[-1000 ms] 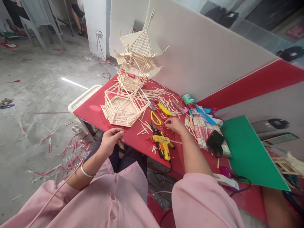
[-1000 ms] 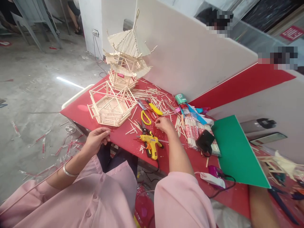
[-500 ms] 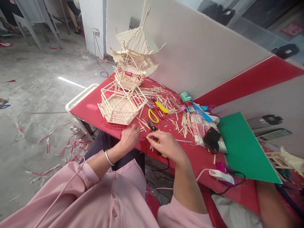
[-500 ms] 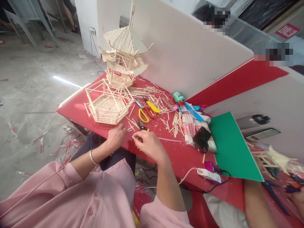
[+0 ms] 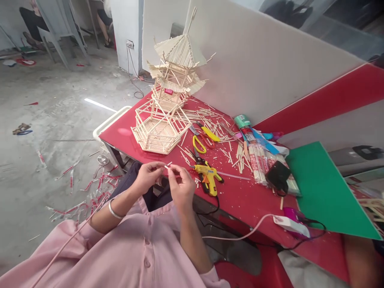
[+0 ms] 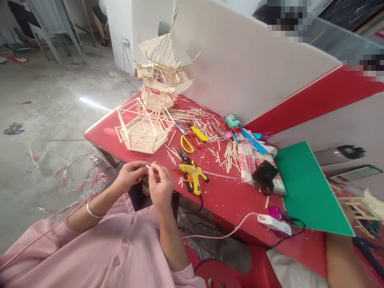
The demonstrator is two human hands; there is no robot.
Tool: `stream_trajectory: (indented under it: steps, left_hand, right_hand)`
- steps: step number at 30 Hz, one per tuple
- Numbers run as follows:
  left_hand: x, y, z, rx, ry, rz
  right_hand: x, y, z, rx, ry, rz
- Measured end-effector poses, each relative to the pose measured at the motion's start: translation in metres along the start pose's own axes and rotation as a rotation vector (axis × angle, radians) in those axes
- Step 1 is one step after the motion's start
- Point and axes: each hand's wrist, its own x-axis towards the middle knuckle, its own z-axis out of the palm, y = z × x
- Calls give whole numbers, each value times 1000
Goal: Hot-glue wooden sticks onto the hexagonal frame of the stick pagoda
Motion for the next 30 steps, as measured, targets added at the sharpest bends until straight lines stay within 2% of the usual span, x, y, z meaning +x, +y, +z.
stream_trajectory:
  steps: [3,7,9,12,15,17,19,21,23,25,27,30]
  left_hand:
    - [-1,8,-13,-222,3,-134]
    - [4,16,-16,-409,-61,-180]
    - [7,18,-12,-468,-83,-181]
    - [12,20,-4,-520,-40,-157]
    - [15,20,2,-495,-13,-150]
    - [14,16,4,-402,11,-118]
    - [10,10,6,-215,78,5]
    - [5,4,11,91,98,274]
    - [2,0,19,337,48,589]
    - [3,2,34,518,-10,813]
    - [9,10,54,704,-62,919]
    - [25,28,91,1052,-136,868]
  right_hand:
    - [-2,-1,24,-42,147,-61]
    - [-2,5,40,-111,172,-122]
    - [-1,7,44,-144,167,-142]
    - [4,7,45,-186,197,-158]
    - [9,6,37,-218,231,-172]
    - [14,6,22,-241,240,-146]
    - [21,9,0,-263,230,-57]
    - [30,17,-27,-256,206,78]
    - [42,29,-54,-227,157,192]
    - [56,45,-77,-235,64,248]
    - [70,64,-96,-287,-27,284]
    - [90,96,-113,-353,-137,326]
